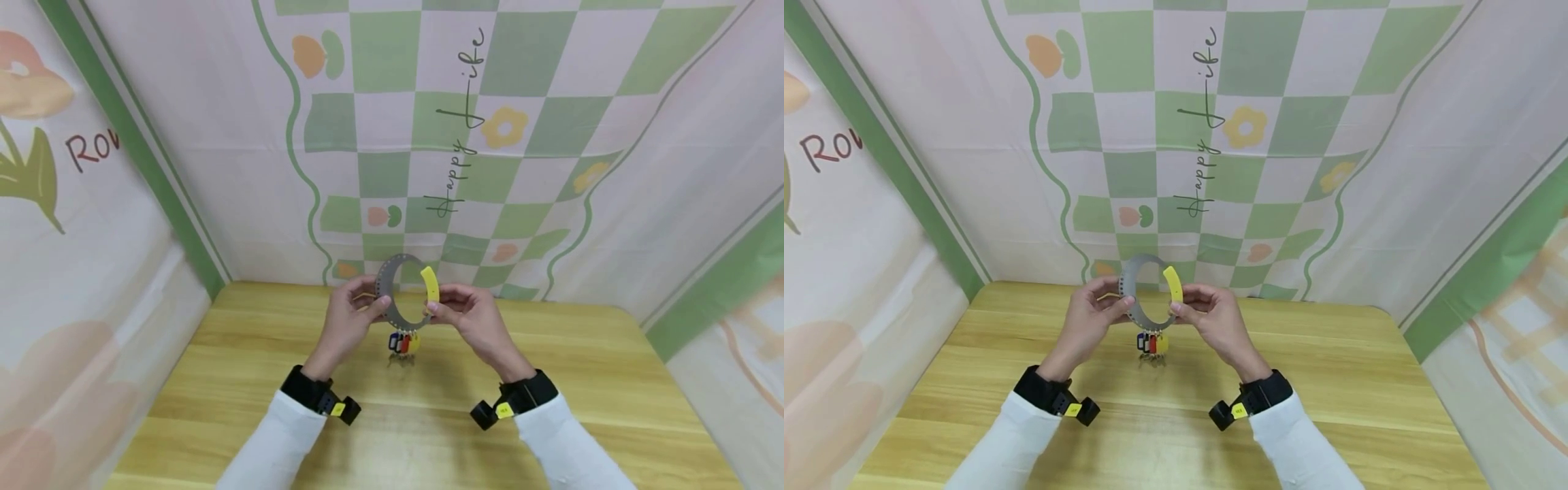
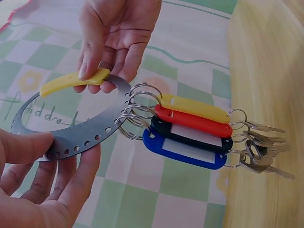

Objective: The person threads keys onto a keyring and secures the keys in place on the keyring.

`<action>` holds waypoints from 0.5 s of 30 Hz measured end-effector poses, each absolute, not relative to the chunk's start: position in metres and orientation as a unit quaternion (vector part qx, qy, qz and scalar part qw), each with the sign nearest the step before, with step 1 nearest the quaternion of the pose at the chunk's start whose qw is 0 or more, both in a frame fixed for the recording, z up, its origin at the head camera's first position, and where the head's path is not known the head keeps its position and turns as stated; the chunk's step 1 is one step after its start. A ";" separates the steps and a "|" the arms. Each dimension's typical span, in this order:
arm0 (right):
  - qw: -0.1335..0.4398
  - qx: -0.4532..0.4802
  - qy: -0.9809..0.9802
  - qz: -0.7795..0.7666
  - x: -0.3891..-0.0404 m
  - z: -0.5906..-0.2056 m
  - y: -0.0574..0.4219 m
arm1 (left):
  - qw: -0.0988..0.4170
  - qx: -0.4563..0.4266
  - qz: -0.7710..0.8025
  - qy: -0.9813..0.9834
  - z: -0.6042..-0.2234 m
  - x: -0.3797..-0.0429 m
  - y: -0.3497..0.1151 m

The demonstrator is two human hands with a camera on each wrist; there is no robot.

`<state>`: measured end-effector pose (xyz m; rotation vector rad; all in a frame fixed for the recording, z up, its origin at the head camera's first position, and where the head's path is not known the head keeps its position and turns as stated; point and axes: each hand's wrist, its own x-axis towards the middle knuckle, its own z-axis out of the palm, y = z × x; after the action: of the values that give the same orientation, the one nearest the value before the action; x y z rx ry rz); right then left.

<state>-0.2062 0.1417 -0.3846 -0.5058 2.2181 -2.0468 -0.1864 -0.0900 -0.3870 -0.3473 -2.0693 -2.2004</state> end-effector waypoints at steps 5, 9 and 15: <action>0.046 -0.171 0.717 -0.674 -0.207 -0.377 0.145 | 0.049 -0.116 -0.723 -0.679 -0.381 -0.188 -0.092; 0.045 -0.182 0.718 -0.670 -0.208 -0.372 0.149 | 0.049 -0.126 -0.722 -0.678 -0.377 -0.189 -0.093; 0.034 -0.194 0.723 -0.662 -0.210 -0.372 0.151 | 0.059 -0.149 -0.713 -0.683 -0.376 -0.191 -0.094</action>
<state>-0.2097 0.1509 -0.3717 -0.5974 2.2242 -2.0369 -0.1908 -0.0939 -0.3762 -0.4509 -2.0681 -2.1585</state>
